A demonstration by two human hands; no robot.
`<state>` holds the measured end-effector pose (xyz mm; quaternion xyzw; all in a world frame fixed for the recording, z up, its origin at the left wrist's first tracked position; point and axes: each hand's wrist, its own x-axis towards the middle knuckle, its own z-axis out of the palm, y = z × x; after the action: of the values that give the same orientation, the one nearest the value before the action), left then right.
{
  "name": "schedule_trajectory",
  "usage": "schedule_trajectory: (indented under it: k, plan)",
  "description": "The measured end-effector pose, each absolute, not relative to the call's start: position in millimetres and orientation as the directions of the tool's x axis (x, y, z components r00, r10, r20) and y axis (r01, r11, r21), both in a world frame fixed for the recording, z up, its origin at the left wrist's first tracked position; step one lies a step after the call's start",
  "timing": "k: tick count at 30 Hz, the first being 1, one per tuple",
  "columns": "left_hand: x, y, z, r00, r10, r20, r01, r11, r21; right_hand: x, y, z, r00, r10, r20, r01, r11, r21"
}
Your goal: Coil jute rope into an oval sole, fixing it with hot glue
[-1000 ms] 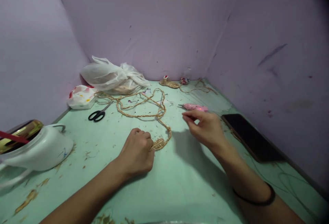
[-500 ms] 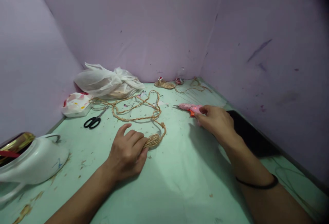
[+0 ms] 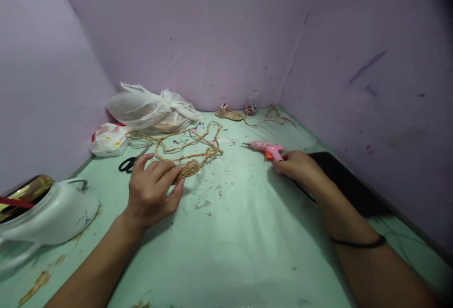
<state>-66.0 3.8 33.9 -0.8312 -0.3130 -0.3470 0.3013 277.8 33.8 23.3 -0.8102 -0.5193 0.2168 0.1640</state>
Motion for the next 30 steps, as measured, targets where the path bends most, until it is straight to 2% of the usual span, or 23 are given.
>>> schedule_trajectory:
  k: [4,7,9,12,14,16,21,30]
  plan:
    - [-59.7,1.8,30.3,0.598,0.251,0.761,0.656,-0.699,-0.285,277.3,38.8,21.1,0.329,0.900,-0.287,0.612,-0.434,-0.661]
    - [-57.2,2.6,24.9,0.604,0.218,0.766,0.626,-0.725,-0.287,267.0,35.7,25.8,0.213,0.922,-0.323,0.436,-0.385,-0.813]
    - [-56.2,3.0,21.7,0.611,0.192,0.768,0.612,-0.730,-0.305,257.3,29.0,31.8,0.140,0.945,-0.296,0.331,-0.326,-0.885]
    - [-55.6,2.7,18.4,0.613,0.171,0.771,0.602,-0.734,-0.315,243.1,15.9,42.1,-0.030,0.985,-0.167,0.200,-0.158,-0.967]
    - [-55.7,2.6,17.1,0.608,0.172,0.775,0.601,-0.738,-0.308,236.4,8.8,48.3,-0.175,0.983,-0.061,0.161,-0.032,-0.986]
    - [-56.4,2.9,16.3,0.604,0.179,0.777,0.605,-0.737,-0.300,233.4,4.9,53.1,-0.244,0.970,-0.017,0.187,0.030,-0.982]
    - [-58.3,4.8,15.4,0.597,0.195,0.778,0.622,-0.725,-0.295,240.0,5.5,57.3,-0.222,0.975,0.010,0.219,0.060,-0.974]
    - [-58.4,3.2,18.0,0.612,0.180,0.770,0.617,-0.718,-0.322,240.5,2.9,59.9,-0.361,0.932,0.039,0.189,0.115,-0.975]
